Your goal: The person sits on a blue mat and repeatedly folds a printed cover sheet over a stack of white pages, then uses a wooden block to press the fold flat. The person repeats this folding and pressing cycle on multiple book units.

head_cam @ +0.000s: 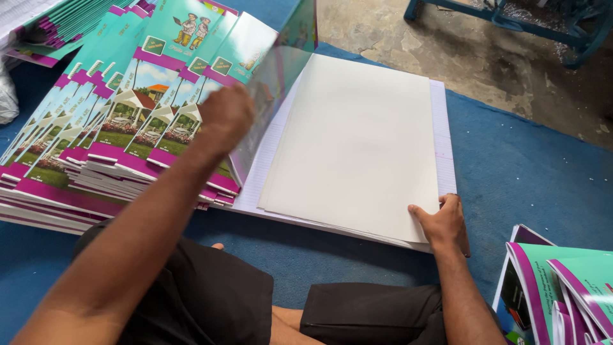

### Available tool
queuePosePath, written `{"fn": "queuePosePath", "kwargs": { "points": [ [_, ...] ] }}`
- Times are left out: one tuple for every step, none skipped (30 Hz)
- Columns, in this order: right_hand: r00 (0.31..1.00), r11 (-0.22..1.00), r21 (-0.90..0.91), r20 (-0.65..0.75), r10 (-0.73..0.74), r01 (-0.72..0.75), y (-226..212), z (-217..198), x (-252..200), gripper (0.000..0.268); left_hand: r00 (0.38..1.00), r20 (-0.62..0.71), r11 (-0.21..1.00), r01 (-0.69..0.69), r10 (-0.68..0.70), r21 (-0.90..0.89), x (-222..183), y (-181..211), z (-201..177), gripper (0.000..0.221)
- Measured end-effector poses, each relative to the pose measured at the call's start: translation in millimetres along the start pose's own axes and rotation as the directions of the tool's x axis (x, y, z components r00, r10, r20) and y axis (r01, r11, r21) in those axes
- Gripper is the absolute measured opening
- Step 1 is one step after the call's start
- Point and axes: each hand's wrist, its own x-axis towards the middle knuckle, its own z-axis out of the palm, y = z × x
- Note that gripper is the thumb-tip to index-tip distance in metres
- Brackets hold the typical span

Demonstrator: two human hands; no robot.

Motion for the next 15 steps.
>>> {"fn": "queuePosePath", "kwargs": {
  "points": [
    [1.000,1.000,0.004,-0.004,0.007,-0.007,-2,-2,0,0.082,1.000,-0.023,0.999,-0.001,0.002,0.041,6,-12,-3,0.033],
    [1.000,1.000,0.008,-0.008,0.015,-0.014,-4,-4,-2,0.081,0.999,-0.046,0.997,-0.001,0.005,0.083,11,-22,-5,0.035],
    [1.000,1.000,0.021,-0.006,0.022,-0.022,-6,-6,-3,0.081,0.998,-0.070,0.992,0.001,0.007,0.124,15,-30,-4,0.037],
    [1.000,0.999,0.034,-0.004,0.030,-0.029,-8,-8,-4,0.081,0.998,-0.015,0.993,0.055,-0.054,0.102,17,-38,-2,0.037],
    [0.999,0.998,0.047,-0.002,0.036,-0.036,-11,-9,-5,0.081,0.993,0.039,0.990,0.111,-0.114,0.083,20,-50,-3,0.037],
    [0.995,0.992,0.070,0.032,0.099,-0.101,-13,-9,-5,0.080,0.980,0.095,0.984,0.167,-0.173,0.066,23,-59,-3,0.037],
    [0.985,0.982,0.091,0.068,0.161,-0.167,-13,-10,-4,0.079,0.981,0.075,0.980,0.170,-0.177,0.101,25,-67,-1,0.033],
    [0.969,0.966,0.109,0.105,0.222,-0.233,-13,-8,-3,0.078,0.982,0.056,0.976,0.172,-0.181,0.136,27,-77,-1,0.030],
    [0.968,0.960,0.151,0.124,0.216,-0.234,-12,-7,-2,0.076,0.983,0.038,0.970,0.173,-0.182,0.172,27,-88,-1,0.028],
    [0.967,0.953,0.193,0.142,0.210,-0.235,-8,-6,0,0.075,0.982,0.015,0.969,0.181,-0.186,0.169,27,-99,1,0.027],
    [0.966,0.943,0.232,0.159,0.203,-0.236,-3,-5,3,0.073,0.982,-0.008,0.968,0.190,-0.191,0.164,27,-109,3,0.026],
    [0.966,0.908,0.343,0.178,0.189,-0.241,2,-4,5,0.069,0.980,-0.031,0.967,0.198,-0.196,0.158,27,-119,6,0.027],
    [0.965,0.859,0.450,0.196,0.173,-0.245,6,-2,7,0.066,0.977,-0.039,0.967,0.214,-0.211,0.139,27,-128,9,0.026],
    [0.965,0.798,0.550,0.210,0.155,-0.248,10,0,8,0.063,0.973,-0.046,0.966,0.230,-0.226,0.120,26,-136,14,0.026],
    [0.954,0.731,0.620,0.259,0.153,-0.285,13,0,12,0.059,0.969,-0.057,0.964,0.247,-0.242,0.101,27,-143,18,0.025]
  ]
}}
